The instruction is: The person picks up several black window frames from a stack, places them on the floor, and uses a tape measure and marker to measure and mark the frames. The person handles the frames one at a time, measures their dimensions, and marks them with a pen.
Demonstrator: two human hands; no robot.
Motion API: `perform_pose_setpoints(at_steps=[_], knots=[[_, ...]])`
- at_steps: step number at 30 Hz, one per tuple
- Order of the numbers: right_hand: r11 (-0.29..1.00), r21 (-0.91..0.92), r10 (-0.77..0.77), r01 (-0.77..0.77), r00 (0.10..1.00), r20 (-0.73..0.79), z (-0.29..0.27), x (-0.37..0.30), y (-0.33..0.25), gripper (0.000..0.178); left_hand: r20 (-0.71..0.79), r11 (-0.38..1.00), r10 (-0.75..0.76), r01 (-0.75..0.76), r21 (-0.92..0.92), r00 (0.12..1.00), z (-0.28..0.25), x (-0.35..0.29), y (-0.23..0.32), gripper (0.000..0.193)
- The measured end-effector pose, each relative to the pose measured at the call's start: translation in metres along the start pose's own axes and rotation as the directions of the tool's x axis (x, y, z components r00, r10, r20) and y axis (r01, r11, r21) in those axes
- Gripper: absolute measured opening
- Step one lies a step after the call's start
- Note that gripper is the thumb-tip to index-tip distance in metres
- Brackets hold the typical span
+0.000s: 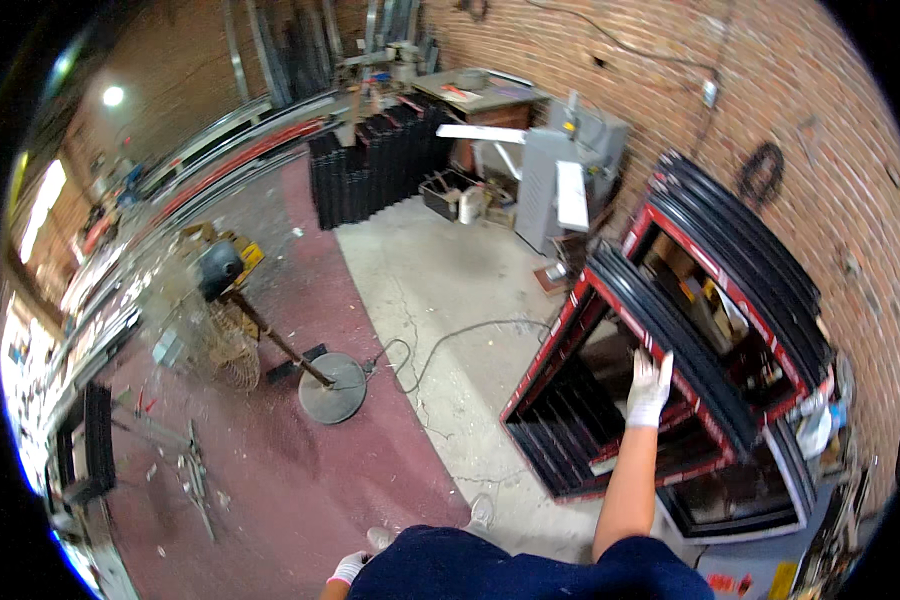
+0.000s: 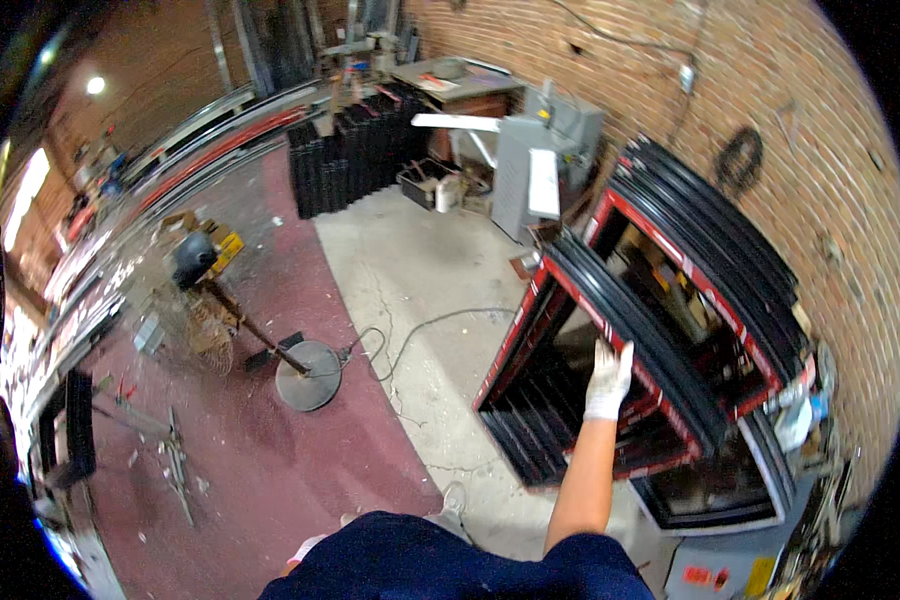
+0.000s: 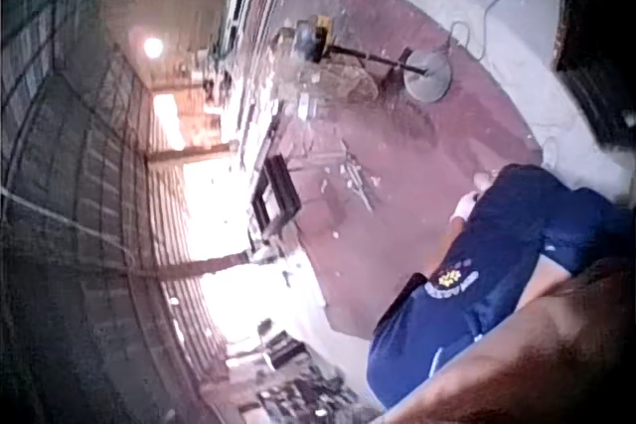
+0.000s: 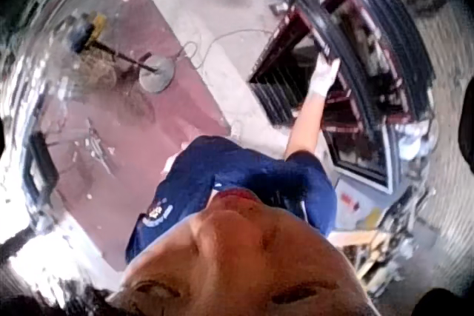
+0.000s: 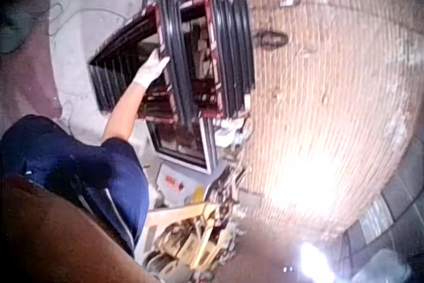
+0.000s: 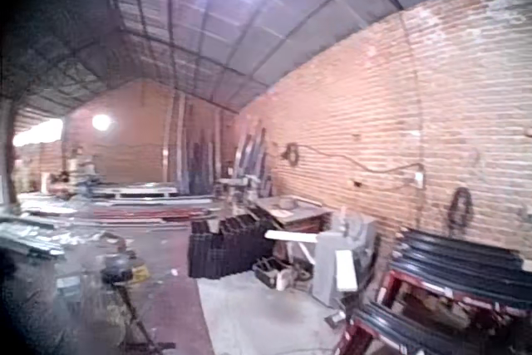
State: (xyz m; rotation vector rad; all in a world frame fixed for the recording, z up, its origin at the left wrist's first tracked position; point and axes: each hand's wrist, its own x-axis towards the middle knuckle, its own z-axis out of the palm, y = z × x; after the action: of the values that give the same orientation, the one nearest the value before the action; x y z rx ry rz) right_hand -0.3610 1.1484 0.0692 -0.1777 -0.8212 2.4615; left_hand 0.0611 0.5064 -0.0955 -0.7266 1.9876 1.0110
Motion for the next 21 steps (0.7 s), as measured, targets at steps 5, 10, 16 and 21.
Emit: perform_pose_setpoints(at_steps=[5,10,16,21], knots=[[0.940,-0.332,0.056,0.079,0.924,0.378,0.011,-0.086,0.016,0.063,-0.028,0.975,0.152,-0.145,0.168,0.988,0.000,-0.021,0.068,0.046],[0.858,-0.513,0.228,0.017,0.883,0.410,0.000,-0.164,0.058,0.066,-0.124,0.948,0.136,-0.093,0.304,0.983,-0.023,-0.025,0.035,0.049],[0.847,-0.523,0.375,-0.093,0.802,0.465,0.012,-0.225,0.066,0.073,-0.319,0.988,0.086,-0.041,0.146,0.944,-0.046,-0.072,-0.046,0.050],[0.826,-0.563,0.411,0.018,0.664,0.625,0.113,-0.318,0.050,0.073,-0.328,0.988,-0.148,0.157,0.002,0.933,0.001,-0.113,-0.199,0.053]])
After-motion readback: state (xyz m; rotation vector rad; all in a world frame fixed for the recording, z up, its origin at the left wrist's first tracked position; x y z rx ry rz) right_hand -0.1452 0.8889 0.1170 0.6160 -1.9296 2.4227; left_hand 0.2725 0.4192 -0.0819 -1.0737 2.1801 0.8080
